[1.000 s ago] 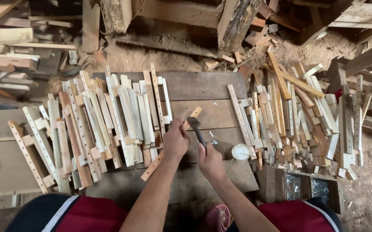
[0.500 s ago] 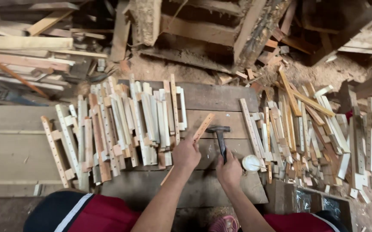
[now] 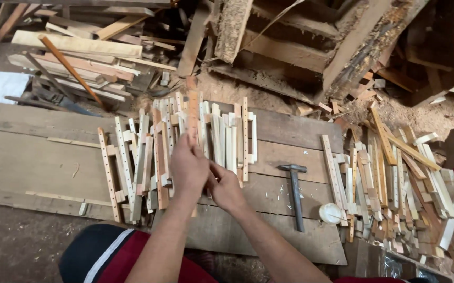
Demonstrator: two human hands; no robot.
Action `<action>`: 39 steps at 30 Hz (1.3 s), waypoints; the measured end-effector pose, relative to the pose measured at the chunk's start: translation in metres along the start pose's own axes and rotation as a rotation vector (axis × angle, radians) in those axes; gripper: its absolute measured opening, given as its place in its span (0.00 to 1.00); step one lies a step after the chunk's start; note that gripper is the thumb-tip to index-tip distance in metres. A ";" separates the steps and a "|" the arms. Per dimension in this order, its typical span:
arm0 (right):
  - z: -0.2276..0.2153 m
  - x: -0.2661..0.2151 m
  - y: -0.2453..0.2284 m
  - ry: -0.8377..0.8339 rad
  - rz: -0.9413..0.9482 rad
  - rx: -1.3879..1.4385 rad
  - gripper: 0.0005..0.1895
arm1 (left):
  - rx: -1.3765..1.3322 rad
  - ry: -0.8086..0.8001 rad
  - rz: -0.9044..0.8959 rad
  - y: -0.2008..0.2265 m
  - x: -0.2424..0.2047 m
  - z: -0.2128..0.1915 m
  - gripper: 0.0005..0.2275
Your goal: Assemble wooden frames by applying glue to slats and hammering them into place.
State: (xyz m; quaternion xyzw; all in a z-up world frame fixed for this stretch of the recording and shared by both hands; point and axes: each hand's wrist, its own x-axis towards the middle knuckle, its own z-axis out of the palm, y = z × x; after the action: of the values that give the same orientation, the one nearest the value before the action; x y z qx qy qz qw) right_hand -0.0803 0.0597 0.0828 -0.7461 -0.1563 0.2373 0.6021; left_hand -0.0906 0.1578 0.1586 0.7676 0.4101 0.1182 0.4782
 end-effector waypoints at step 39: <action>-0.072 0.078 0.163 0.300 0.363 -0.333 0.19 | 0.580 0.040 0.345 -0.113 0.053 0.135 0.08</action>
State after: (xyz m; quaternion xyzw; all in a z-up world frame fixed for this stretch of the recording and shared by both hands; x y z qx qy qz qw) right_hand 0.0153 0.0037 -0.0765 -0.8773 0.0340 0.1994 0.4352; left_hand -0.0377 0.1343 -0.0157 0.9273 0.3000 0.0908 0.2046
